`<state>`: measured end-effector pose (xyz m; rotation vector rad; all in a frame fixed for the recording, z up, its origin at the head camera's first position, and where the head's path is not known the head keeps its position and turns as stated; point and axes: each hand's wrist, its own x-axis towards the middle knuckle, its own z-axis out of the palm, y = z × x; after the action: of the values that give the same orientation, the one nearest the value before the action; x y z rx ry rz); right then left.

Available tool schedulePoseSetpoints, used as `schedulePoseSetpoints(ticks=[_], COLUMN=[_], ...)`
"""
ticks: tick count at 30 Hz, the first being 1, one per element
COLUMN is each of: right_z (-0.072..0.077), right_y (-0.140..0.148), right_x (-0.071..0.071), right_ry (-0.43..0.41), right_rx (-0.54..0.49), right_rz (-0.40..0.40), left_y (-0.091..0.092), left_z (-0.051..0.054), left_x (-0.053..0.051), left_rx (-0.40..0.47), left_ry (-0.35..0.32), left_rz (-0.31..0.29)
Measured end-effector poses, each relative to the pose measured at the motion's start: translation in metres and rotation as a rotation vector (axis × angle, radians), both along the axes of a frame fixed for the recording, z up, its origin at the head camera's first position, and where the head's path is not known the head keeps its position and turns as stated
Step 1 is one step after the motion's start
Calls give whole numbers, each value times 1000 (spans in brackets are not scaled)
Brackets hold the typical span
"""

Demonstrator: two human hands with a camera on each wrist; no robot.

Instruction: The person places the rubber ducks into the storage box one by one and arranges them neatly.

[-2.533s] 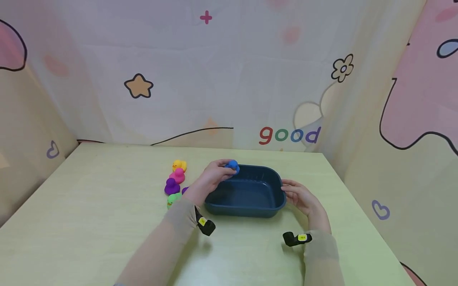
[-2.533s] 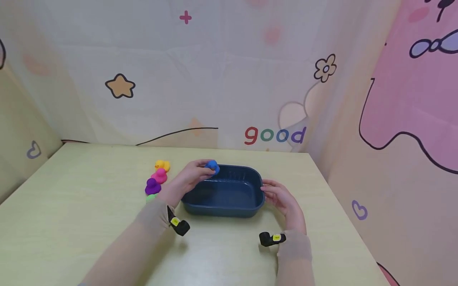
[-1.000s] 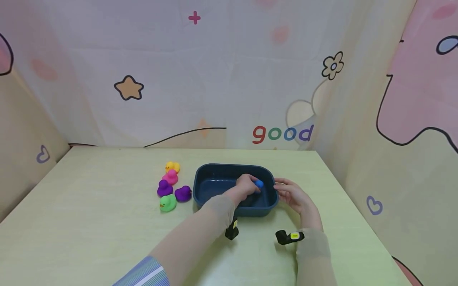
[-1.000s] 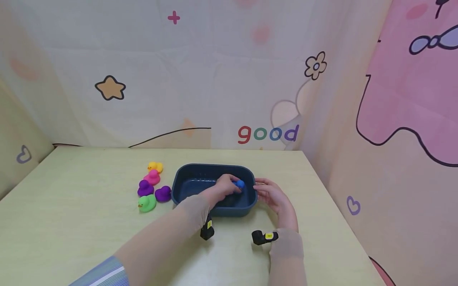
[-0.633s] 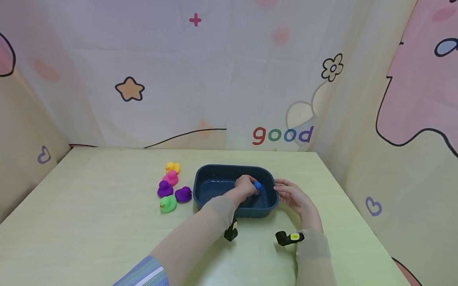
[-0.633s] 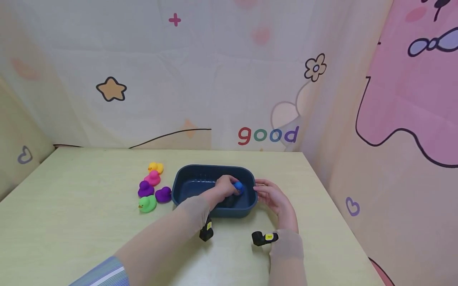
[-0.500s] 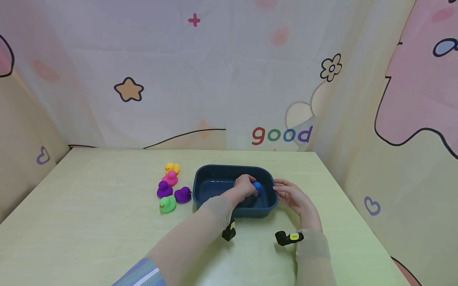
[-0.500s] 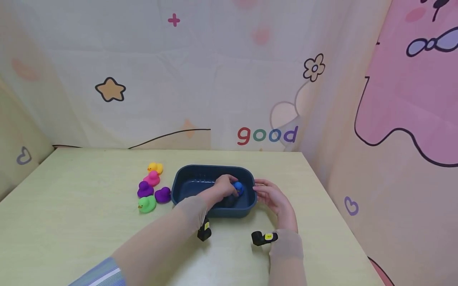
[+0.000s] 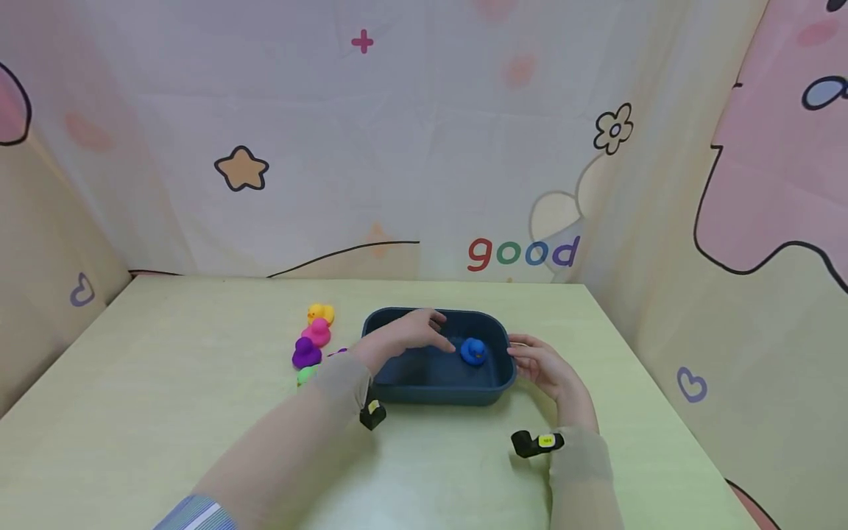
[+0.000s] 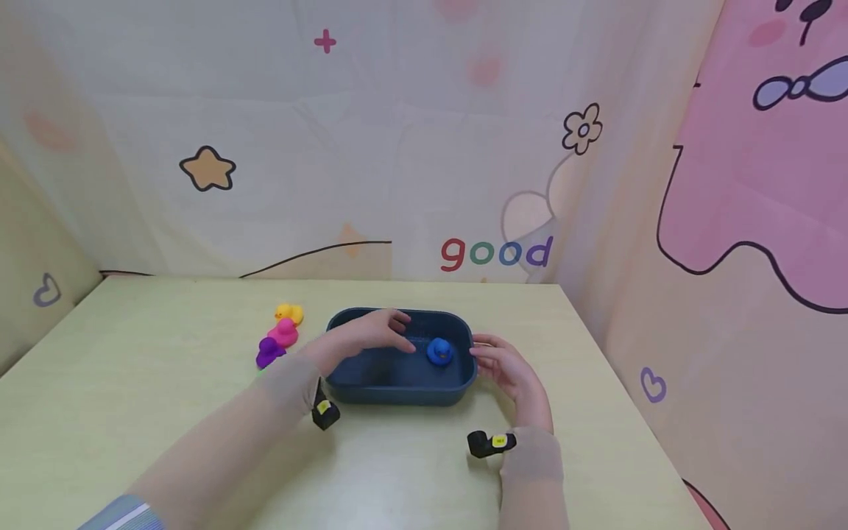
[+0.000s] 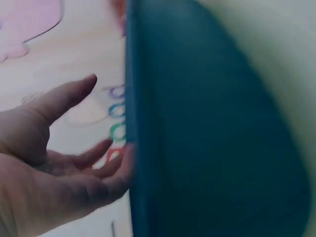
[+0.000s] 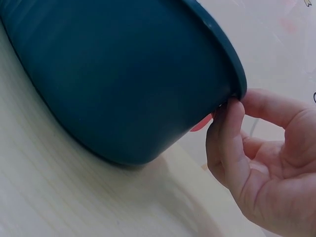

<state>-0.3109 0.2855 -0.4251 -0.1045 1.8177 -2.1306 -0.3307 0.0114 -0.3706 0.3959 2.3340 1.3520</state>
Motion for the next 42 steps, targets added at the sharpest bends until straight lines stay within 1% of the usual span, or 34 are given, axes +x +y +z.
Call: schedulePoseSetpoints(ticks=[3, 5, 7, 11, 14, 18, 21, 24, 27, 31, 33, 36, 42], right_z=[0, 0, 0, -1, 0, 1, 1, 1, 0, -2, -4, -4, -4], right_y=[0, 0, 0, 1, 1, 0, -1, -1, -1, 1, 2, 2, 2], right_x=[-1, -1, -1, -1, -1, -1, 0, 0, -1, -1, -1, -1, -3], right_ry=[2, 0, -1, 0, 4, 7, 4, -2, 0, -2, -5, -5, 1], right_rx=[6, 5, 7, 17, 24, 24, 20, 10, 5, 7, 9, 5, 2], right_rz=[0, 0, 1, 2, 0, -5, -5, -3, -4, -8, -9, -8, -10], left_y=[-26, -44, -63, -102, -128, -160, -178, -189, -198, -205, -207, -210, -214], left_z=[9, 12, 15, 19, 20, 19, 15, 6, -8, -28, -36, -43, -47], left_x=[-5, -10, -16, -27, -33, -39, -40, -43, -47, -55, -56, -57, -57], left_rx=[51, 87, 108, 157, 214, 305, 351, 375, 404, 424, 416, 388, 319], left_ry=[36, 59, 82, 66, 46, 62, 80, 77, 50, 10, -9, -39, -84], left_rz=[-49, -59, -55, 2, 68, 153, 212, 253, 288, 300, 297, 293, 297])
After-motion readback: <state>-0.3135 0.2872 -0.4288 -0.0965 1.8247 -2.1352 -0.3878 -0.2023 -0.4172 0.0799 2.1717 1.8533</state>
